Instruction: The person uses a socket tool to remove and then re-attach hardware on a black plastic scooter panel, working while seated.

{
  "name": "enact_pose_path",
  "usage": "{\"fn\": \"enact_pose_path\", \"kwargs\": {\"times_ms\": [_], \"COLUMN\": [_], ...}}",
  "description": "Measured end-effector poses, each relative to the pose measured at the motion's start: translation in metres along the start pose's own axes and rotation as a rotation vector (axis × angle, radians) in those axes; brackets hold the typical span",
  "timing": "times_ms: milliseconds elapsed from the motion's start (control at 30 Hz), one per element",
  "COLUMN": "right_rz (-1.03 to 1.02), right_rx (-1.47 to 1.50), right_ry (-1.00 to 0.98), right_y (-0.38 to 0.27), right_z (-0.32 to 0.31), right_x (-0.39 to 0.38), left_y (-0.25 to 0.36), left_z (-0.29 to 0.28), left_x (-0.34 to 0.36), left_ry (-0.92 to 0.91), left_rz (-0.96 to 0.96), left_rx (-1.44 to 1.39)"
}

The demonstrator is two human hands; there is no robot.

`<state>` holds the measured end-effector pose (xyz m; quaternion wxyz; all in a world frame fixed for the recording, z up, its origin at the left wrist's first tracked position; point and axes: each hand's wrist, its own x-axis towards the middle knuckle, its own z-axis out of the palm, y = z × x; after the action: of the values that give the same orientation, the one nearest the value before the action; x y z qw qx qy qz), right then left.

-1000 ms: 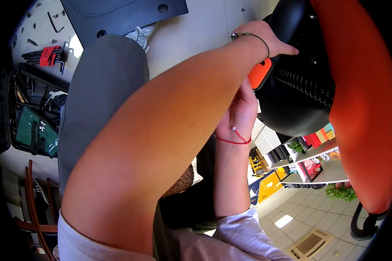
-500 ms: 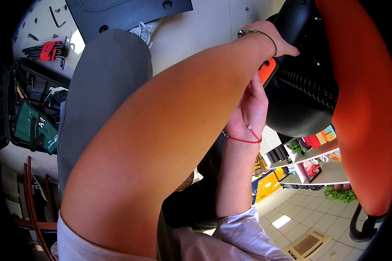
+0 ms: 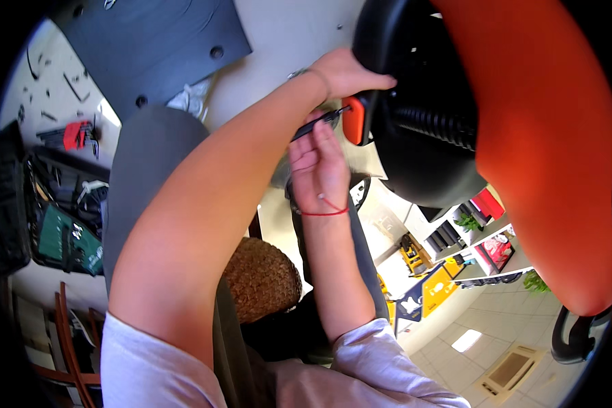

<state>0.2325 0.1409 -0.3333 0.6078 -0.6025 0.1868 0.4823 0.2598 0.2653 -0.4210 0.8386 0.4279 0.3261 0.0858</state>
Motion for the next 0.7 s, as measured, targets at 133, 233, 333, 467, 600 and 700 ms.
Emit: {"fn": "enact_pose_path", "kwargs": {"times_ms": [133, 233, 333, 467, 600, 700], "right_rz": [-0.033, -0.002, -0.001, -0.034, -0.077, -0.13], "right_rx": [0.008, 0.042, 0.116, 0.118, 0.09, 0.083], "right_ry": [-0.02, 0.02, 0.037, 0.048, 0.083, 0.098], "right_y": [0.005, 0.015, 0.021, 0.021, 0.022, 0.019], "right_z": [-0.014, -0.021, -0.021, -0.018, -0.012, -0.019], "right_x": [0.013, 0.022, 0.028, 0.037, 0.048, 0.056], "left_y": [0.007, -0.01, -0.004, 0.001, -0.01, -0.006], "left_z": [0.003, -0.001, -0.004, -0.01, -0.009, 0.0], "left_x": [-0.003, 0.004, -0.001, -0.001, 0.005, 0.008], "left_ry": [-0.061, -0.037, -0.037, -0.071, -0.09, -0.145], "left_rz": [-0.009, -0.052, -0.085, -0.141, -0.101, -0.137], "left_rx": [-0.013, -0.097, -0.131, -0.188, -0.32, -0.366]}}
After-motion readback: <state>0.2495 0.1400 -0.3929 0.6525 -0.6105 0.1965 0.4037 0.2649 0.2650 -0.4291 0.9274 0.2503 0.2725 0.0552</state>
